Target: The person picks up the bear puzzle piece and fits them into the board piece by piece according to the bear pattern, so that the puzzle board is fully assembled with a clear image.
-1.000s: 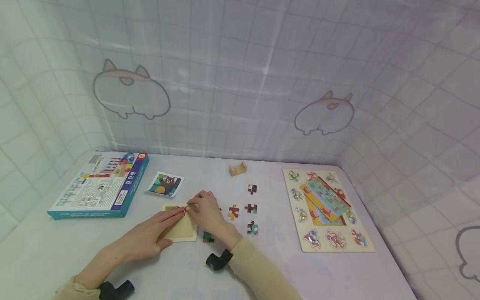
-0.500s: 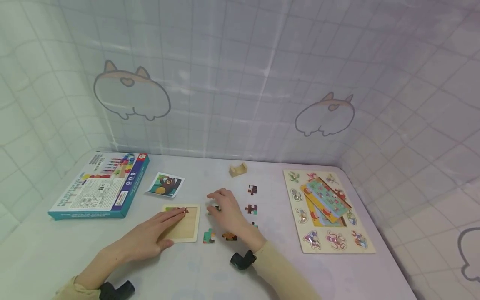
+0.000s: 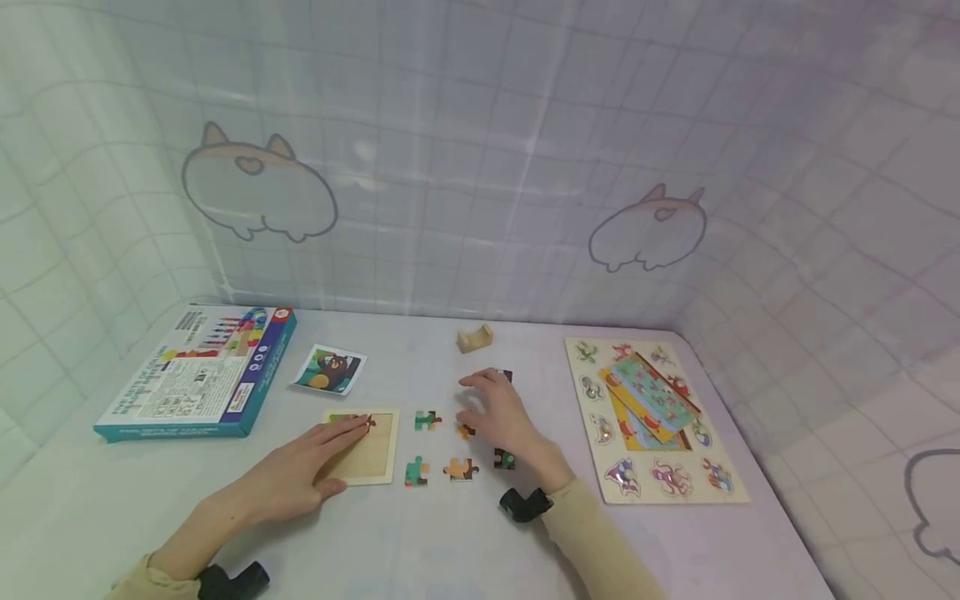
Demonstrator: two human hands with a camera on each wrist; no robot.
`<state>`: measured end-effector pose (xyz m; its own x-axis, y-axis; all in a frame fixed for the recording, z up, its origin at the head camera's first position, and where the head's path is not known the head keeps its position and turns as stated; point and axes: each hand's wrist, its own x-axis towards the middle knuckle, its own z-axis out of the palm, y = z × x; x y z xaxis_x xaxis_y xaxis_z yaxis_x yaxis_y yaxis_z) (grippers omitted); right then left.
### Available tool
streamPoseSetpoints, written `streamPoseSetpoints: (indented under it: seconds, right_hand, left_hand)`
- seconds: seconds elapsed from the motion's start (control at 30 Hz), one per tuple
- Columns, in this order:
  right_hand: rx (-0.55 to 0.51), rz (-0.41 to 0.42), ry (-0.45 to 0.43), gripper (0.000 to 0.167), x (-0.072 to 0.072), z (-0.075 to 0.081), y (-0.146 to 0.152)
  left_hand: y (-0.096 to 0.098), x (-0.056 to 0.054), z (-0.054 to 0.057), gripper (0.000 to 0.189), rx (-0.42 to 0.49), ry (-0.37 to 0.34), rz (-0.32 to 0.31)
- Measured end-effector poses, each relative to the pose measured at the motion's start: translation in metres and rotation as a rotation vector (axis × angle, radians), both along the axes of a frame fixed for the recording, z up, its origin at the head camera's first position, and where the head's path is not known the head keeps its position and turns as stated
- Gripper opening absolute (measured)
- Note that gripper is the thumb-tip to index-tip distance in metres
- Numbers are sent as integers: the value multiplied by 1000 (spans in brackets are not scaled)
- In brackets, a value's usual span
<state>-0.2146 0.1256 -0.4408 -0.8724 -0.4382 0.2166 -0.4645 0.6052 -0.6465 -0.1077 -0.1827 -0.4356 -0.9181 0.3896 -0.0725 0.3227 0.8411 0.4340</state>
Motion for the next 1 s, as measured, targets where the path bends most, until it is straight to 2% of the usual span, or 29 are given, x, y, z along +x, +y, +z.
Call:
streamPoseSetpoints:
  seconds: [0.13, 0.37, 0.47, 0.8, 1.0]
  right_hand:
    - [-2, -49, -36, 47, -8, -2, 11]
    - [-9, -225, -76, 51, -21, -7, 27]
    - [-9, -275, -102, 50, -24, -10, 31]
    - [-3, -279, -41, 41, -33, -24, 38]
    - [7, -271, -28, 34, -35, -25, 40]
  left_hand:
    - [1, 0, -1, 71, -6, -4, 8]
    - [3, 0, -2, 71, -12, 16, 14]
    - [2, 0, -3, 71, -12, 19, 20]
    - [1, 1, -2, 72, -4, 10, 28]
    - [1, 0, -2, 72, -2, 11, 27]
